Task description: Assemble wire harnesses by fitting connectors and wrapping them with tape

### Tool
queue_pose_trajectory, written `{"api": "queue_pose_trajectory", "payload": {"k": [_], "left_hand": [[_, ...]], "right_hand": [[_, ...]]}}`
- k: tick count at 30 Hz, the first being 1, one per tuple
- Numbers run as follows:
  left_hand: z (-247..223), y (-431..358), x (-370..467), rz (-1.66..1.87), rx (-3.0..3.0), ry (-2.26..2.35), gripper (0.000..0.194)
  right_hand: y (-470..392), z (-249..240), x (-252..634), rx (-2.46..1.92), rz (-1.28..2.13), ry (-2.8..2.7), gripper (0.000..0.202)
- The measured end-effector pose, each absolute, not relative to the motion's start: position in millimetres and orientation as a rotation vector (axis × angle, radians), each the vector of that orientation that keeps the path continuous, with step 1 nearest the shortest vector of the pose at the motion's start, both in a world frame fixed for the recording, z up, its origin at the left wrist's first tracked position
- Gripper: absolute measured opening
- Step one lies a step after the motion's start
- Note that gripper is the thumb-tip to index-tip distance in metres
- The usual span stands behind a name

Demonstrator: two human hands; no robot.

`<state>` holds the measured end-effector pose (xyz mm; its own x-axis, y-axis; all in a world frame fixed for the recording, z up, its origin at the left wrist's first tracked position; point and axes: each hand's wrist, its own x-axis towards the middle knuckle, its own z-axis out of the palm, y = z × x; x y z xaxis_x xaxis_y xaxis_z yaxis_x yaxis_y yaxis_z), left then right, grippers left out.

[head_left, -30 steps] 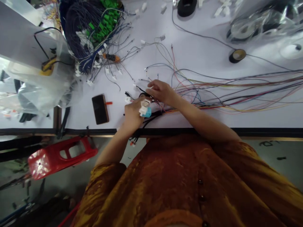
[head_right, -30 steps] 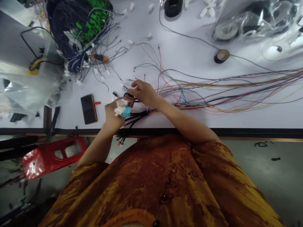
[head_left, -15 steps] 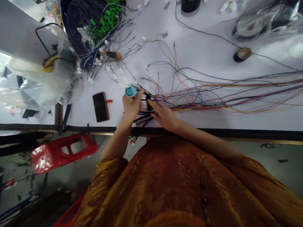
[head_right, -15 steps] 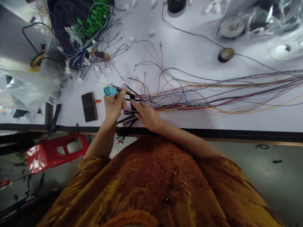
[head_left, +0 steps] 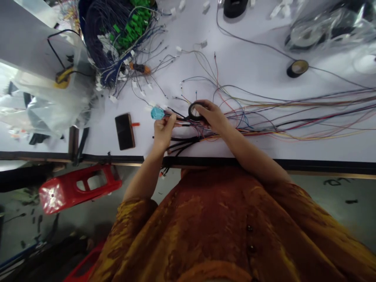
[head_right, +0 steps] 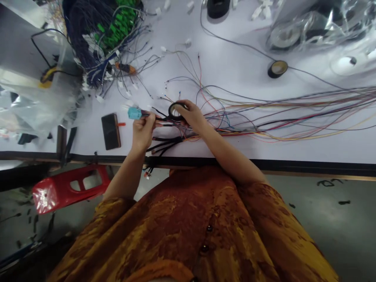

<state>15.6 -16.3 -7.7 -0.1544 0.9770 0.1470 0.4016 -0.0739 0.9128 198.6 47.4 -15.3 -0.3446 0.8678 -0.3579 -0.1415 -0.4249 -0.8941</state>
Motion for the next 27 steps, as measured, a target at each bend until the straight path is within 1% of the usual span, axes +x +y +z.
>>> {"api": "queue_pose_trajectory", "payload": {"k": [3,7,11,14,18,22,23,24,27], "left_hand": [[-29.6,-0.2,17.7,1.174,1.422,1.461,0.044],[-37.8,11.0,25.4,1.136,1.401,1.526,0.041],[-19.1,15.5,24.6,1.076,1.467,1.600,0.029],[4.1,20.1,19.1,0.935,1.562,1.648,0.023],[29.5,29.7,15.2,0.633,1.561,1.643,0.027],[38.5,35.0,18.6,0.549,1.489,1.606,0.020],[39.0,33.3,20.0,0.536,1.465,1.594,0.019],[39.1,29.9,21.4,0.525,1.459,1.584,0.018],[36.4,10.4,26.0,0.587,1.665,1.574,0.020]], "right_hand": [[40.2,-25.3,208.1,-1.158,1.810,-1.032,0.018],[29.4,-20.4,215.3,-1.116,1.737,-1.119,0.026],[4.6,-2.8,213.5,-1.129,1.700,-1.256,0.032],[-16.8,0.7,201.3,-1.144,1.676,-1.299,0.039],[-38.4,-14.0,172.8,-1.123,1.663,-1.291,0.050],[-48.9,-29.6,159.5,-0.981,1.698,-1.389,0.070],[-48.6,-31.0,161.7,-0.943,1.706,-1.440,0.071],[-46.5,-31.4,165.9,-0.926,1.699,-1.477,0.068],[-27.5,-29.2,182.8,-0.994,1.592,-1.403,0.039]]}}
